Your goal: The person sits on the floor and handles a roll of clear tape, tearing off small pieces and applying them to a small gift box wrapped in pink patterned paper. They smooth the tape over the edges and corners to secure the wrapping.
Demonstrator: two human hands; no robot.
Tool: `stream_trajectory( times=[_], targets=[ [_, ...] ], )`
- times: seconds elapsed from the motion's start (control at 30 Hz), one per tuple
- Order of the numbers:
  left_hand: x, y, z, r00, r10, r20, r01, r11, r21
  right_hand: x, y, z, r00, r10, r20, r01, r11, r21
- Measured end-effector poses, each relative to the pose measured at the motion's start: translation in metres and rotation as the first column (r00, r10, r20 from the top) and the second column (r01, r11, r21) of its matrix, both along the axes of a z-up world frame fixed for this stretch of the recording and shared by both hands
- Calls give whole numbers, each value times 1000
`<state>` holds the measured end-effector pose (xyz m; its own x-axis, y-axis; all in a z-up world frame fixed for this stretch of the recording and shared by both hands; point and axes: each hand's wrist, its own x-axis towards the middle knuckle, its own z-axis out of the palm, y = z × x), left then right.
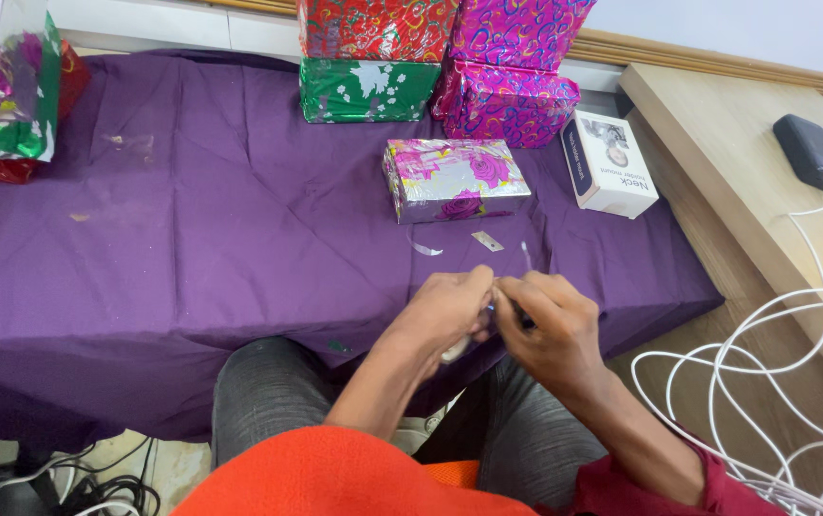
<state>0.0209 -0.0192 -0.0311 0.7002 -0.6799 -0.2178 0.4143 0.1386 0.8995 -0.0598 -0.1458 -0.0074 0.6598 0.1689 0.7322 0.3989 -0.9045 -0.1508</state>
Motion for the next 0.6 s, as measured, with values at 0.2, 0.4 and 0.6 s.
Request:
stream_trajectory(
  times=[0.2, 0.4, 0.6],
  targets=[
    [2, 39, 4, 232, -627, 743, -436, 616, 656, -3, 5, -34, 692, 174, -700, 502, 582, 640],
    [16, 28, 30, 167, -729, 664, -431, 552, 714, 7, 3, -32, 687, 96, -721, 569, 545, 615],
    [20, 24, 43, 480, -247, 842, -375, 809, 452, 22, -5, 0, 843, 12, -538, 408, 638, 654]
  ],
)
